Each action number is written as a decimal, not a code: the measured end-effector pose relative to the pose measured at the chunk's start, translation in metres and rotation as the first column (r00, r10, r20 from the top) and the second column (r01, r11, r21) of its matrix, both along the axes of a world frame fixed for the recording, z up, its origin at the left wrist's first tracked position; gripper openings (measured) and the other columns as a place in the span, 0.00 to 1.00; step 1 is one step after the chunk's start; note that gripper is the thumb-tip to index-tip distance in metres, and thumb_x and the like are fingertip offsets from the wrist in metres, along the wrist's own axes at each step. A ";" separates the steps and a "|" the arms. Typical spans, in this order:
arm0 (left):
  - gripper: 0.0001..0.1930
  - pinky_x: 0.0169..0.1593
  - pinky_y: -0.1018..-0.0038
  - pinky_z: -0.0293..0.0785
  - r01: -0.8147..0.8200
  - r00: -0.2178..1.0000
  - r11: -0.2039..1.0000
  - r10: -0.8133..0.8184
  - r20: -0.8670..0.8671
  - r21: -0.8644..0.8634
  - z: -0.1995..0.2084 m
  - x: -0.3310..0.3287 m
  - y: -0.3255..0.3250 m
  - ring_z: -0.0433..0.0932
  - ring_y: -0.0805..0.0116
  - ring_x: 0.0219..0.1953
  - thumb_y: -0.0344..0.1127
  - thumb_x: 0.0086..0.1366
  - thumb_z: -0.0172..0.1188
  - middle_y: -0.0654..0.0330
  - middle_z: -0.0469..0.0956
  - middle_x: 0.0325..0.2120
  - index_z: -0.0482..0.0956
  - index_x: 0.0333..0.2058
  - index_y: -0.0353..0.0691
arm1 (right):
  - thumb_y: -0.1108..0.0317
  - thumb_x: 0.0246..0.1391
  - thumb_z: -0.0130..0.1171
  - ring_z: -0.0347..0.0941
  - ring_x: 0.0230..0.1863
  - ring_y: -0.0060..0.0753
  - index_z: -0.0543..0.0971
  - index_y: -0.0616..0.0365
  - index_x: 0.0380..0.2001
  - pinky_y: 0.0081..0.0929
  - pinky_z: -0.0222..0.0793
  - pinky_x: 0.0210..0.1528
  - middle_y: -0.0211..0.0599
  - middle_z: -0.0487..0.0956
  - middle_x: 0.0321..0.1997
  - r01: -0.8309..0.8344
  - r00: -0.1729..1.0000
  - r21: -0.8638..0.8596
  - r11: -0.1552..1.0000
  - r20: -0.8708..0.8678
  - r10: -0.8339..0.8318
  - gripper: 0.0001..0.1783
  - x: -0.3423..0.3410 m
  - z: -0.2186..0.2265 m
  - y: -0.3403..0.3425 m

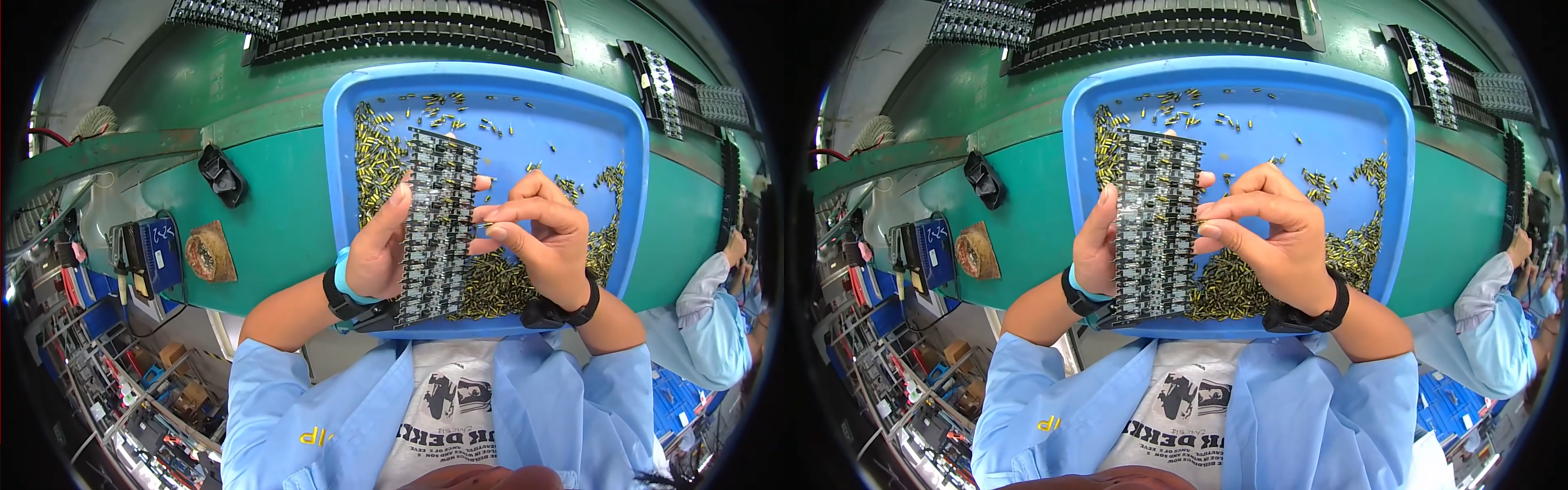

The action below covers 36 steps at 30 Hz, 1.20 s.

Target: The person picks up a circuit board and inserts small electronic components into it by hand before placing it onto a rack and picking up a new board to repeat the process.

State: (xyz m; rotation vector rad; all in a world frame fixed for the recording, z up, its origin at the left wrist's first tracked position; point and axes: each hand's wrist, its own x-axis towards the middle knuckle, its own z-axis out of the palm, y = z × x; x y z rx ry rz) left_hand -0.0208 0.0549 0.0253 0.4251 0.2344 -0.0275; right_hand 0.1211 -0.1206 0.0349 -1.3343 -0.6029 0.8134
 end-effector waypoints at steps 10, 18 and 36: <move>0.35 0.68 0.58 0.72 -0.017 0.999 1.000 0.018 0.050 -0.017 -0.003 0.001 -0.006 0.72 0.54 0.67 0.51 0.79 0.48 0.46 0.63 0.70 0.46 0.75 0.43 | 0.75 0.43 0.79 0.65 0.38 0.31 0.89 0.49 0.38 0.25 0.79 0.43 0.26 0.72 0.32 -0.069 0.717 -0.003 0.998 0.695 0.052 0.16 -0.005 0.006 0.008; 0.40 0.68 0.59 0.71 -0.003 0.999 0.998 0.000 0.049 0.059 0.001 0.001 -0.006 0.71 0.57 0.67 0.53 0.78 0.50 0.47 0.63 0.69 0.43 0.77 0.44 | 0.72 0.41 0.81 0.67 0.37 0.31 0.90 0.46 0.38 0.26 0.68 0.42 0.24 0.72 0.32 -0.054 0.648 0.000 0.999 0.761 0.035 0.17 -0.007 0.006 0.008; 0.40 0.68 0.60 0.70 -0.023 0.995 0.992 0.010 0.104 0.127 0.001 0.002 -0.006 0.71 0.57 0.67 0.54 0.78 0.49 0.47 0.63 0.70 0.43 0.77 0.42 | 0.73 0.41 0.79 0.68 0.37 0.32 0.89 0.48 0.40 0.30 0.62 0.42 0.25 0.77 0.35 -0.077 0.500 0.019 0.997 0.866 0.023 0.19 -0.006 0.010 0.009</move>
